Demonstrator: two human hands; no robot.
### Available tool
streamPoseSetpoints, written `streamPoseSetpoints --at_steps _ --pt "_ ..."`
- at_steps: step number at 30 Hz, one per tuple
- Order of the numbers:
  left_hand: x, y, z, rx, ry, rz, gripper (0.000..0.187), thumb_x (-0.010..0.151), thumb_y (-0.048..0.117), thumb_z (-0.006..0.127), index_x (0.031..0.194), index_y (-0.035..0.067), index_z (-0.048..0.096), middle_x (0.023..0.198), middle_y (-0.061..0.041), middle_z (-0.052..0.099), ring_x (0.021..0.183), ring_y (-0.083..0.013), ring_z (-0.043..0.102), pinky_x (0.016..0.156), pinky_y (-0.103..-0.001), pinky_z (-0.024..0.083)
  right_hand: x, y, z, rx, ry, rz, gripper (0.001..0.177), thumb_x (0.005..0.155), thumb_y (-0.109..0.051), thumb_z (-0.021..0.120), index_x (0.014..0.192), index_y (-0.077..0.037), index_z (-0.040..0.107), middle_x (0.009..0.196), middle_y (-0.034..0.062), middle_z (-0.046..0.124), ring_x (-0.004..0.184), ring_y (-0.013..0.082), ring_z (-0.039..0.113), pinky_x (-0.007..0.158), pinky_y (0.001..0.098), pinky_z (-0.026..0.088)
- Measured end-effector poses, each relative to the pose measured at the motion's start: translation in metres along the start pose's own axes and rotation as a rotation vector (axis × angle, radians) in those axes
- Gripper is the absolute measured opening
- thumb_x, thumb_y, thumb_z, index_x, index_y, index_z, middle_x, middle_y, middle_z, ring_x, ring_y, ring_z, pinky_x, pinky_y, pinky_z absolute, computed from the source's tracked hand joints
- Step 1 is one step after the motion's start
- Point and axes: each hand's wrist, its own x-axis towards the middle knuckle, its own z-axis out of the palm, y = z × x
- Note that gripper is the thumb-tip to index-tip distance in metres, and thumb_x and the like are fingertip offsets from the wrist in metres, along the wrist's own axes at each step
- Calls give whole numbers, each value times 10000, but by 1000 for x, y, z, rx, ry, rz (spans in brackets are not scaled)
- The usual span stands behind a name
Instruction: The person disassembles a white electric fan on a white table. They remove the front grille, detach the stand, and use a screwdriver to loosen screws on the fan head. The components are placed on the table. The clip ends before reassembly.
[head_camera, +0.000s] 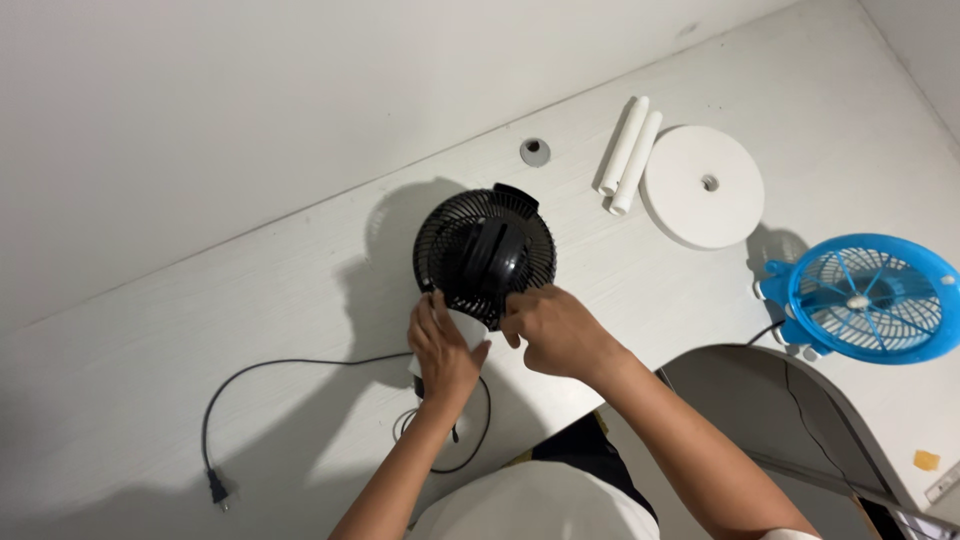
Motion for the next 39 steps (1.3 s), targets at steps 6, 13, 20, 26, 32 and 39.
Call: streamPoseSetpoints --at_steps 6,13,20,26,32,39 --pt "4 21 13 -342 -23 307 382 878 9 720 1240 55 606 1304 -91 639 1308 -326 518 1148 -495 378 -3 -12 -18 94 37 227 310 785 -214 677 1062 -80 717 1043 125 640 765 307 687 728 419 563" --pt "17 17 21 -422 -92 270 128 973 130 699 1091 142 749 920 18 719 1046 -195 591 1019 -399 377 -10 -9 -34 195 -31 585 603 935 -564 591 1227 -37 622 995 165 689 827 287 742 743 443 601" --pt "17 21 10 -479 -187 273 301 979 202 667 1260 106 713 913 14 724 1050 -202 530 1029 -415 314 -10 -17 -36 163 -189 675 420 1011 -420 589 1136 -29 679 886 167 770 800 292 764 719 414 614" --pt "13 21 17 -558 -205 262 240 1022 220 643 1237 130 703 1030 33 723 1092 -193 517 1028 -398 315 -17 -4 -34 46 -193 324 365 842 29 661 1078 -219 789 1051 77 657 1030 234 630 903 372 532" --pt "14 21 28 -566 -89 256 254 913 191 747 1140 130 649 1023 28 672 1009 -178 514 954 -397 335 -11 0 -23 131 11 -75 511 649 139 594 923 -224 828 1065 14 697 1067 223 614 953 359 517" --pt "18 31 30 -501 -217 -46 325 835 256 870 1019 118 639 976 -5 596 988 -234 458 910 -398 391 -12 -14 -16 114 124 464 398 869 -368 777 1151 -109 667 1079 94 597 934 259 671 808 395 572"
